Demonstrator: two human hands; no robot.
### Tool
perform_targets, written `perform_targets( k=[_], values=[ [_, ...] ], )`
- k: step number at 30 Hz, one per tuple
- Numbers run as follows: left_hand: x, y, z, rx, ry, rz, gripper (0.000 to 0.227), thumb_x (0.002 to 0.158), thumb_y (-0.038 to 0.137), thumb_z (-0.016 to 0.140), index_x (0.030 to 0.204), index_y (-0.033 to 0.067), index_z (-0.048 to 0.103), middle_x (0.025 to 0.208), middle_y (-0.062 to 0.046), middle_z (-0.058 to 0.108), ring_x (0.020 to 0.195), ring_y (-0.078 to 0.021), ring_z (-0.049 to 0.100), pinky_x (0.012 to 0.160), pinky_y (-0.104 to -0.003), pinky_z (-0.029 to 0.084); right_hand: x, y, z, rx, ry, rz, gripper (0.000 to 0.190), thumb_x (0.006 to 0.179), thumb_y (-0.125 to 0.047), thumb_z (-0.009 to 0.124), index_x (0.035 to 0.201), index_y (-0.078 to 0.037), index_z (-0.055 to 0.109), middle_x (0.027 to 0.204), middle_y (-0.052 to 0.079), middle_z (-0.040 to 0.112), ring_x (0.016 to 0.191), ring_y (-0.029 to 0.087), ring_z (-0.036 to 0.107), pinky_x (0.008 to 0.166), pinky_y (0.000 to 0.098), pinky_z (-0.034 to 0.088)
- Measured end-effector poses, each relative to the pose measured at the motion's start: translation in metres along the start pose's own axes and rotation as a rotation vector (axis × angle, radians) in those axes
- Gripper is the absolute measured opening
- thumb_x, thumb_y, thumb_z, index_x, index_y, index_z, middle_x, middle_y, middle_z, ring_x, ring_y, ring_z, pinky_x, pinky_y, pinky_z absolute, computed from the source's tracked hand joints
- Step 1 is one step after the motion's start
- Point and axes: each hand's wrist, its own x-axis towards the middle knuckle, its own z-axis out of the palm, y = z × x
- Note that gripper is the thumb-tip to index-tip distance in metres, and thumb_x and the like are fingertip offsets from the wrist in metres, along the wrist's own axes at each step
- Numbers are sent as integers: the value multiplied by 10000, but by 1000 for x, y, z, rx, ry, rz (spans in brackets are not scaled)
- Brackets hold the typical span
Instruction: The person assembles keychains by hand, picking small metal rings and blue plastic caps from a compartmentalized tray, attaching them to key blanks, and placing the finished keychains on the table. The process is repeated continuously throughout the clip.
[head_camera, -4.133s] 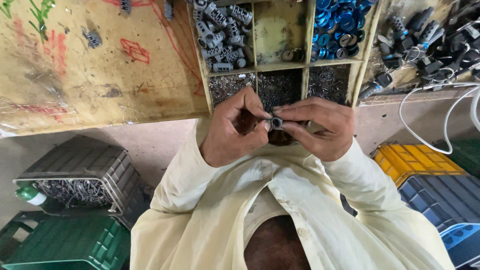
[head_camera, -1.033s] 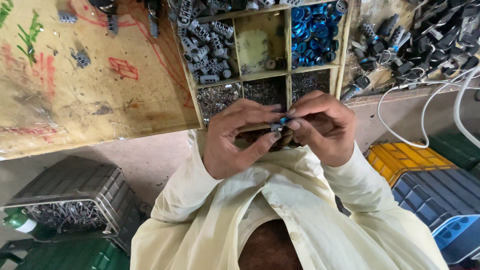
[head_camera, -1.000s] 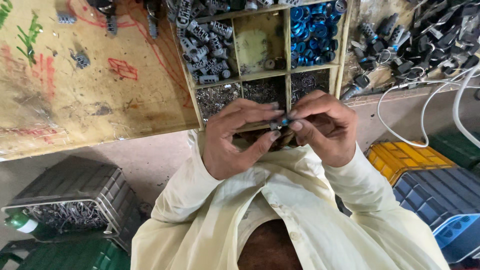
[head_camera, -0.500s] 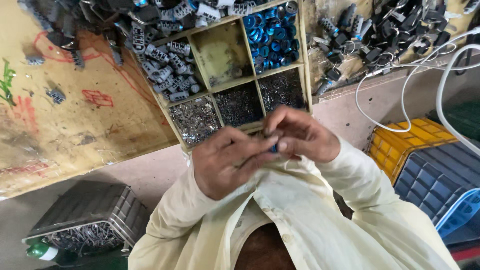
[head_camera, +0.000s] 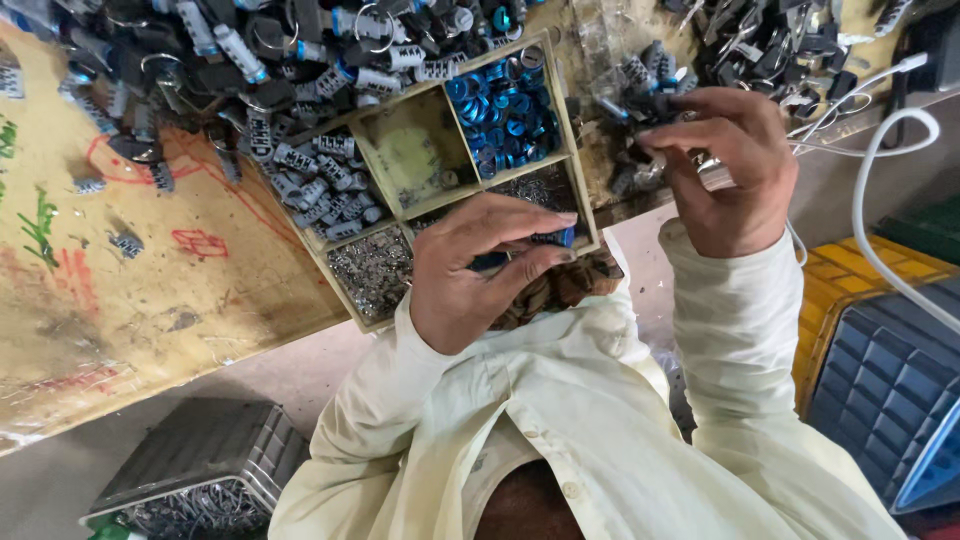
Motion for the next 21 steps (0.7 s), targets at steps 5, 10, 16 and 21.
perform_targets(
  k=[5, 10, 16, 21],
  values=[
    [6, -14, 9, -365, -48, -205, 250, 972, 89, 763, 1218, 59, 733, 1219, -75, 717, 1064, -128, 739, 931, -260, 633, -17, -1, 15, 587, 265, 131, 100, 1043, -9, 650, 1142, -8, 633, 1178, 130, 667, 1094, 207, 639, 1038, 344, 503],
    [8, -29, 10, -601, -119, -338, 257, 985, 85, 754, 1225, -3, 728, 1203, -88, 743, 1063, -131, 728, 972, -268, 600, -20, -10, 13, 743, 200, -14, 173, 940, -54, 710, 1103, -62, 651, 1028, 47, 688, 895, 105, 624, 820, 276, 523],
    [9, -28, 9, -529, -114, -341, 239, 984, 64, 755, 1211, -9, 741, 1171, -99, 757, 1030, -127, 724, 931, -255, 590, -8, -36, -8, 32, -86, -231, 290, 895, -35, 812, 1128, -191, 738, 1067, -7, 708, 945, 220, 628, 861, 333, 523],
    [7, -20, 4, -162, -48, -245, 233, 949, 76, 783, 1169, 1, 765, 1084, -75, 780, 947, -113, 735, 841, -235, 583, -6, -49, -11, -188, -84, -397, 362, 789, -8, 819, 1118, -153, 782, 1058, 13, 725, 922, 256, 655, 832, 371, 557]
  ],
)
